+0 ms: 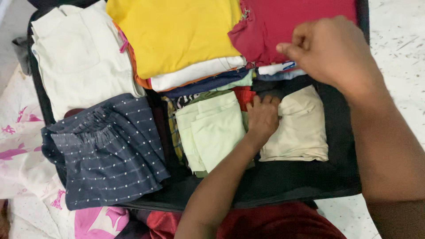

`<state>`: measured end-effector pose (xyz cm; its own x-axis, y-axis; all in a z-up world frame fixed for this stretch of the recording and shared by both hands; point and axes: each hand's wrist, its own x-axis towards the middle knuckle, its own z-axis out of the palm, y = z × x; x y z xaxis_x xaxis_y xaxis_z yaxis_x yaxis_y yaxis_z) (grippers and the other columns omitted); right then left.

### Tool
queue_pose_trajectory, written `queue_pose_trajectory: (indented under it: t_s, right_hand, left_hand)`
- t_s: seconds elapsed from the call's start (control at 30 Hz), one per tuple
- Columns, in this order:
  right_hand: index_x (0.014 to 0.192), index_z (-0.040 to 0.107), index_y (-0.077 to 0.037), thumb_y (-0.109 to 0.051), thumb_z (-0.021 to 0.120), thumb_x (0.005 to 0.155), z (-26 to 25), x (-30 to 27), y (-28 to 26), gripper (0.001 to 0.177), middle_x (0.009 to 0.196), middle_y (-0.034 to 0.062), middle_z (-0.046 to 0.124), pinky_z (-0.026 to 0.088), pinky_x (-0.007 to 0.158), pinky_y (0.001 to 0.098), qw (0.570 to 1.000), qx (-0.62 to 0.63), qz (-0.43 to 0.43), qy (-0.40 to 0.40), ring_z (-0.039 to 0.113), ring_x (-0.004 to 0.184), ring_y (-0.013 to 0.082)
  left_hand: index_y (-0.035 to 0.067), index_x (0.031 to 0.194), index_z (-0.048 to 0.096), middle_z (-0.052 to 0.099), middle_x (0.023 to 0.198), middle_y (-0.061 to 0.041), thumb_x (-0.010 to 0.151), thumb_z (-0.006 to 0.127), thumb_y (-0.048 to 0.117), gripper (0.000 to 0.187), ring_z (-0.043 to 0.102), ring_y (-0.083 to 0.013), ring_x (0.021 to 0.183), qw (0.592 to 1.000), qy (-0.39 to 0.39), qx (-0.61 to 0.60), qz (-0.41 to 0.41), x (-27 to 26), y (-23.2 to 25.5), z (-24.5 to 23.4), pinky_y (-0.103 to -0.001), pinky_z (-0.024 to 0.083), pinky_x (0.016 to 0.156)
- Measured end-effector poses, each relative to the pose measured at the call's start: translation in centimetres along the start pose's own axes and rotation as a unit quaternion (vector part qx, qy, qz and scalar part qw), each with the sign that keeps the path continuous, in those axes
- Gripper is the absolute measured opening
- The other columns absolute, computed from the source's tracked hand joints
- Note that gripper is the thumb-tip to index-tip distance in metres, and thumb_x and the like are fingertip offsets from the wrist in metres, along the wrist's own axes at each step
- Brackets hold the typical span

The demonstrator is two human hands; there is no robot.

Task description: The person packs a suitcase by folding, arranging, and placing clothes into it by hand.

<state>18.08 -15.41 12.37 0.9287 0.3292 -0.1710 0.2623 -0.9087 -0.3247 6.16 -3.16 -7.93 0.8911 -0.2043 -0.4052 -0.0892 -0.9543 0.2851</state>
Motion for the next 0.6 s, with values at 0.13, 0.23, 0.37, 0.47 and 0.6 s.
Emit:
queue_pose_trajectory:
  t_s: [0.13, 0.23, 0.37, 0.47, 0.6]
  right_hand:
    - [0.120, 0.074, -0.005, -0.046, 0.077, 0.090, 1.8, 0.9, 1.2, 0.051, 0.109, 0.0177, 0.071, 0.053, 0.088, 0.0466, 0.985, 0.086, -0.080, 0.127, 0.068, 0.101, 0.0331]
    - [0.137, 0.069, -0.003, -0.053, 0.078, 0.079, 5.5, 3.6, 2.1, 0.077, 0.136, 0.0210, 0.065, 0.042, 0.105, 0.0495, 0.954, 0.000, -0.229, 0.195, 0.057, 0.127, 0.0392]
    - [0.148, 0.065, -0.009, -0.029, 0.066, 0.097, 10.3, 6.5, 4.9, 0.054, 0.149, 0.0211, 0.062, 0.021, 0.112, 0.0558, 0.957, 0.030, -0.239, 0.164, 0.045, 0.141, 0.0411]
    - [0.130, 0.065, 0.005, -0.044, 0.059, 0.115, 11.1, 8.6, 8.5, 0.052, 0.141, 0.0321, 0.058, 0.033, 0.121, 0.0469, 0.976, 0.206, -0.028, 0.058, 0.046, 0.144, 0.0411]
    - [0.118, 0.061, 0.001, -0.025, 0.063, 0.119, 8.2, 6.7, 11.6, 0.026, 0.109, 0.0035, 0.062, 0.045, 0.102, 0.0271, 0.814, 0.557, -0.145, 0.075, 0.053, 0.102, 0.0100]
  left_hand:
    - [0.021, 0.157, 0.041, 0.049, 0.152, -0.005, 0.091, 0.076, 0.041, 0.077, 0.043, -0.0360, 0.143, 0.994, 0.074, 0.078, 0.024, -0.5, -0.7, -0.6, -0.058, 0.037, 0.113]
    - [0.025, 0.165, 0.032, 0.026, 0.170, -0.007, 0.088, 0.073, 0.050, 0.091, 0.025, -0.0371, 0.160, 0.969, 0.160, 0.131, 0.137, -2.5, 0.2, -1.2, -0.061, 0.026, 0.125]
    - [0.041, 0.158, 0.013, -0.001, 0.172, -0.007, 0.080, 0.062, 0.070, 0.096, -0.001, -0.0364, 0.155, 0.955, -0.141, 0.148, 0.215, -4.5, 2.3, -0.7, -0.065, 0.004, 0.119]
    - [0.040, 0.158, 0.022, 0.003, 0.174, -0.005, 0.085, 0.056, 0.073, 0.086, 0.002, -0.0358, 0.156, 0.958, -0.193, 0.056, 0.206, -2.4, 1.1, 0.0, -0.061, 0.004, 0.120]
    - [0.017, 0.160, 0.040, 0.042, 0.165, -0.018, 0.093, 0.046, 0.078, 0.091, 0.041, -0.0371, 0.153, 0.788, -0.184, -0.574, 0.124, 0.7, -3.1, -1.6, -0.055, 0.037, 0.123]
